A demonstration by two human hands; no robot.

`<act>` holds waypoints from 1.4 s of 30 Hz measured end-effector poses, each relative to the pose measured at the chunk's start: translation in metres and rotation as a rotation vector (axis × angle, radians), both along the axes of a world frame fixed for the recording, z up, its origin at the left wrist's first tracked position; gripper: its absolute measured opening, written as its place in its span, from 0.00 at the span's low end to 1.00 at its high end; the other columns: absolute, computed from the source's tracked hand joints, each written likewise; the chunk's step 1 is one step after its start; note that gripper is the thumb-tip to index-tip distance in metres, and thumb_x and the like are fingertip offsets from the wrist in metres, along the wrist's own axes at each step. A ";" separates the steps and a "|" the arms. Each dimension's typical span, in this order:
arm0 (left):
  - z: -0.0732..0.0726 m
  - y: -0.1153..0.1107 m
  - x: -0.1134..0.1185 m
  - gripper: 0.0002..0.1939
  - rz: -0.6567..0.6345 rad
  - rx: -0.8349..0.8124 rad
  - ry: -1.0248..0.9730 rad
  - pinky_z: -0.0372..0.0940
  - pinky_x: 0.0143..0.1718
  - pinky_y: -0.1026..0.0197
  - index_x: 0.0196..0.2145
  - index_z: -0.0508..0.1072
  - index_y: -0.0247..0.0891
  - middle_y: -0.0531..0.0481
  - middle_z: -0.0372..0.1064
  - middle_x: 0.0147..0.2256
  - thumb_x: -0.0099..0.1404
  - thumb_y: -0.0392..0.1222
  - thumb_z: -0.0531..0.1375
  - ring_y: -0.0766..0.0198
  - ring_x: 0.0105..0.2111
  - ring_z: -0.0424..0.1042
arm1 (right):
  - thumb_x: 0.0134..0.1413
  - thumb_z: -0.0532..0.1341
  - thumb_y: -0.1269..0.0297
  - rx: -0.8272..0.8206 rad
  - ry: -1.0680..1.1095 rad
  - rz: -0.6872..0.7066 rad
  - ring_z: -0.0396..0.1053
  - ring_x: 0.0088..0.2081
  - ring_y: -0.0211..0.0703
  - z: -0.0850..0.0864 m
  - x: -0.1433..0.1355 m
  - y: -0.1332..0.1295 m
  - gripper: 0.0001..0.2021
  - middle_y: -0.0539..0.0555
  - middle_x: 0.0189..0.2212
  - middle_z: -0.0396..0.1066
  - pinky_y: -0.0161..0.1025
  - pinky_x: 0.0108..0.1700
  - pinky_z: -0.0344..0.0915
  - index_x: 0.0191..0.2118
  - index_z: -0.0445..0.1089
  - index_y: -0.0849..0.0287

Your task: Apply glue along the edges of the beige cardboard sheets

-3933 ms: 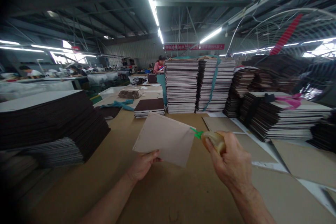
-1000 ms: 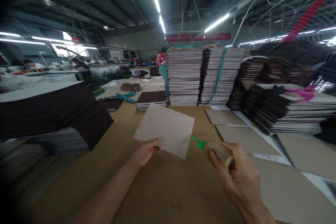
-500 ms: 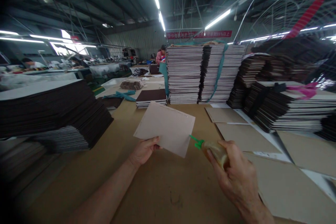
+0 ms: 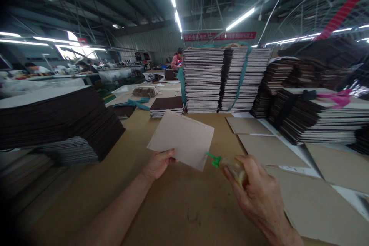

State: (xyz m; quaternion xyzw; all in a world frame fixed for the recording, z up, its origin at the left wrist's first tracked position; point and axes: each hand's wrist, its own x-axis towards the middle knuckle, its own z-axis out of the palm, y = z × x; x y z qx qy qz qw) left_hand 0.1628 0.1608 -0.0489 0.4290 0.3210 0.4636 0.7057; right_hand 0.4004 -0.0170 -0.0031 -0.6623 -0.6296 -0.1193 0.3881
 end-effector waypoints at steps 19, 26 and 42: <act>0.000 0.001 0.001 0.12 0.009 0.006 -0.015 0.68 0.24 0.63 0.29 0.76 0.33 0.47 0.74 0.32 0.45 0.38 0.71 0.62 0.29 0.71 | 0.64 0.53 0.48 -0.032 -0.022 0.022 0.70 0.28 0.44 -0.007 -0.002 -0.001 0.17 0.55 0.36 0.69 0.38 0.25 0.61 0.44 0.63 0.58; -0.004 0.003 0.001 0.14 0.018 0.004 -0.010 0.69 0.24 0.61 0.30 0.76 0.33 0.47 0.74 0.32 0.44 0.38 0.71 0.61 0.29 0.71 | 0.64 0.53 0.48 -0.087 0.024 0.082 0.66 0.24 0.38 -0.015 -0.004 -0.005 0.17 0.53 0.39 0.68 0.37 0.24 0.61 0.45 0.64 0.57; -0.006 0.006 0.001 0.15 0.018 0.014 -0.010 0.68 0.24 0.62 0.31 0.76 0.33 0.48 0.74 0.32 0.45 0.38 0.71 0.62 0.28 0.71 | 0.64 0.54 0.51 -0.119 0.062 0.117 0.63 0.20 0.37 -0.017 -0.013 -0.011 0.14 0.52 0.34 0.68 0.37 0.24 0.60 0.44 0.63 0.57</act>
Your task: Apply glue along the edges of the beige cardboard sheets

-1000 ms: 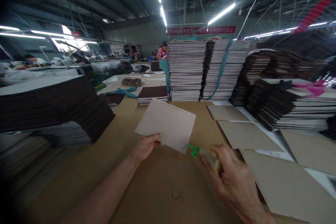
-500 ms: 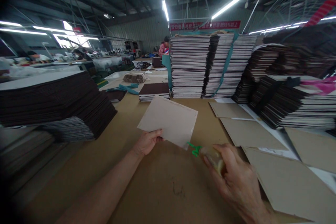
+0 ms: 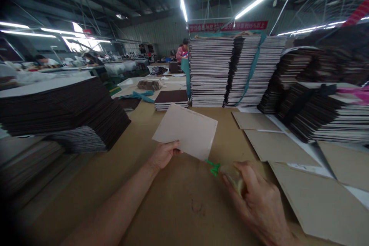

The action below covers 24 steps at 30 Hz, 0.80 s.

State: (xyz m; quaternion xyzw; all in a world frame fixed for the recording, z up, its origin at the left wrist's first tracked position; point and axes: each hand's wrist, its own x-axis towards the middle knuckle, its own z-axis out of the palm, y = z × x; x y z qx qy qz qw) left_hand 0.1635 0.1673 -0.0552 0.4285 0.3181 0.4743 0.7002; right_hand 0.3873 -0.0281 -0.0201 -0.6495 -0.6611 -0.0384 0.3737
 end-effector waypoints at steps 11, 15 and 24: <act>0.003 -0.003 0.000 0.14 0.010 -0.010 -0.004 0.68 0.25 0.62 0.31 0.76 0.33 0.46 0.74 0.33 0.44 0.39 0.70 0.62 0.29 0.71 | 0.62 0.53 0.47 -0.031 0.047 -0.039 0.63 0.19 0.39 0.003 -0.001 0.002 0.16 0.51 0.32 0.69 0.38 0.23 0.60 0.44 0.63 0.56; 0.003 -0.006 0.002 0.16 -0.004 0.003 -0.013 0.68 0.25 0.62 0.32 0.76 0.33 0.45 0.74 0.34 0.45 0.40 0.70 0.61 0.29 0.71 | 0.61 0.52 0.42 -0.046 0.163 -0.077 0.59 0.15 0.42 0.012 -0.006 0.005 0.19 0.44 0.16 0.57 0.39 0.19 0.55 0.43 0.64 0.53; -0.006 -0.008 0.000 0.22 -0.071 0.047 -0.044 0.70 0.30 0.59 0.41 0.76 0.35 0.44 0.74 0.39 0.47 0.43 0.70 0.56 0.35 0.72 | 0.55 0.57 0.42 0.066 0.331 -0.054 0.68 0.30 0.44 0.044 -0.035 0.042 0.20 0.49 0.34 0.69 0.37 0.29 0.62 0.44 0.65 0.52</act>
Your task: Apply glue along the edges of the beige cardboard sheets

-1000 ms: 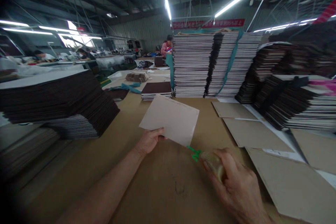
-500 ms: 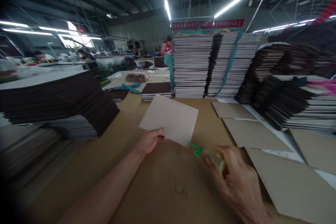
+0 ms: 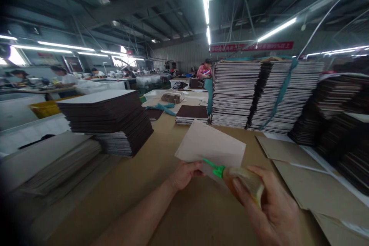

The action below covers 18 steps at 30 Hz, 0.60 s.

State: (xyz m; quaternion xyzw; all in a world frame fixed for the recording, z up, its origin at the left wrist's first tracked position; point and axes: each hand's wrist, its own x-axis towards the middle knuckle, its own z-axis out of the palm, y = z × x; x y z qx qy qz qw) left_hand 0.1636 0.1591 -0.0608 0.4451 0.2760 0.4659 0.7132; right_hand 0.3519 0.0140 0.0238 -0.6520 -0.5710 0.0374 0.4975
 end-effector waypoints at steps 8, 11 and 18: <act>-0.001 -0.005 0.002 0.24 -0.039 0.046 -0.032 0.70 0.30 0.58 0.43 0.75 0.35 0.42 0.75 0.40 0.48 0.43 0.70 0.55 0.36 0.73 | 0.58 0.59 0.49 0.247 -0.129 0.104 0.67 0.30 0.43 0.012 -0.025 0.042 0.16 0.51 0.35 0.69 0.36 0.29 0.62 0.44 0.65 0.56; -0.001 -0.006 0.003 0.24 -0.037 0.068 -0.048 0.70 0.29 0.59 0.44 0.74 0.36 0.43 0.74 0.41 0.48 0.42 0.70 0.55 0.36 0.73 | 0.60 0.59 0.51 0.382 -0.248 0.138 0.67 0.32 0.42 0.016 -0.033 0.061 0.15 0.51 0.35 0.68 0.35 0.31 0.63 0.43 0.65 0.57; -0.004 -0.005 0.004 0.27 -0.039 0.064 -0.054 0.69 0.30 0.60 0.46 0.74 0.34 0.41 0.73 0.41 0.47 0.42 0.71 0.55 0.37 0.72 | 0.63 0.55 0.50 0.460 -0.392 0.163 0.68 0.32 0.42 0.006 -0.041 0.076 0.16 0.54 0.36 0.67 0.34 0.28 0.63 0.44 0.63 0.59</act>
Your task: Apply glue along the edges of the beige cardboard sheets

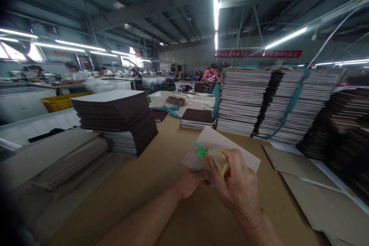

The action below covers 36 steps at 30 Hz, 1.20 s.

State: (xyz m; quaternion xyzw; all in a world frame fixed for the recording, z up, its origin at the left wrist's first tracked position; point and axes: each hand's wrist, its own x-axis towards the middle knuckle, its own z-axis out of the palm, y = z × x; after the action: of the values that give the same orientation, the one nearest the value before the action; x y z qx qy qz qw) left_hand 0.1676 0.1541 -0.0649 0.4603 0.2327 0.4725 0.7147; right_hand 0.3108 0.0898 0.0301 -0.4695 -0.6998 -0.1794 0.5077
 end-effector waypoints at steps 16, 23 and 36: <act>-0.002 0.001 0.002 0.28 0.027 0.008 0.004 0.69 0.30 0.59 0.47 0.73 0.36 0.42 0.73 0.41 0.47 0.42 0.71 0.55 0.37 0.72 | 0.63 0.55 0.51 0.015 0.002 0.001 0.69 0.35 0.44 -0.009 0.003 0.001 0.15 0.55 0.38 0.67 0.34 0.29 0.66 0.45 0.62 0.58; 0.003 -0.001 0.002 0.26 0.019 -0.012 0.000 0.69 0.30 0.60 0.44 0.74 0.36 0.42 0.74 0.41 0.47 0.42 0.71 0.55 0.38 0.72 | 0.63 0.55 0.50 -0.057 0.023 0.012 0.69 0.31 0.42 -0.008 0.002 0.000 0.15 0.53 0.36 0.67 0.34 0.27 0.65 0.45 0.62 0.57; -0.001 0.003 0.001 0.25 0.036 -0.012 0.042 0.69 0.30 0.59 0.44 0.75 0.34 0.41 0.74 0.40 0.48 0.43 0.70 0.56 0.36 0.73 | 0.56 0.62 0.50 -0.309 0.551 0.205 0.67 0.28 0.41 -0.010 0.002 -0.005 0.16 0.50 0.31 0.69 0.32 0.25 0.64 0.43 0.67 0.56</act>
State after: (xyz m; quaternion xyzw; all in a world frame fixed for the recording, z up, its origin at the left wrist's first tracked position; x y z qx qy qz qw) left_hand 0.1683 0.1573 -0.0657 0.4616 0.2585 0.4742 0.7038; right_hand 0.3125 0.0849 0.0204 -0.4989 -0.5986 0.1147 0.6162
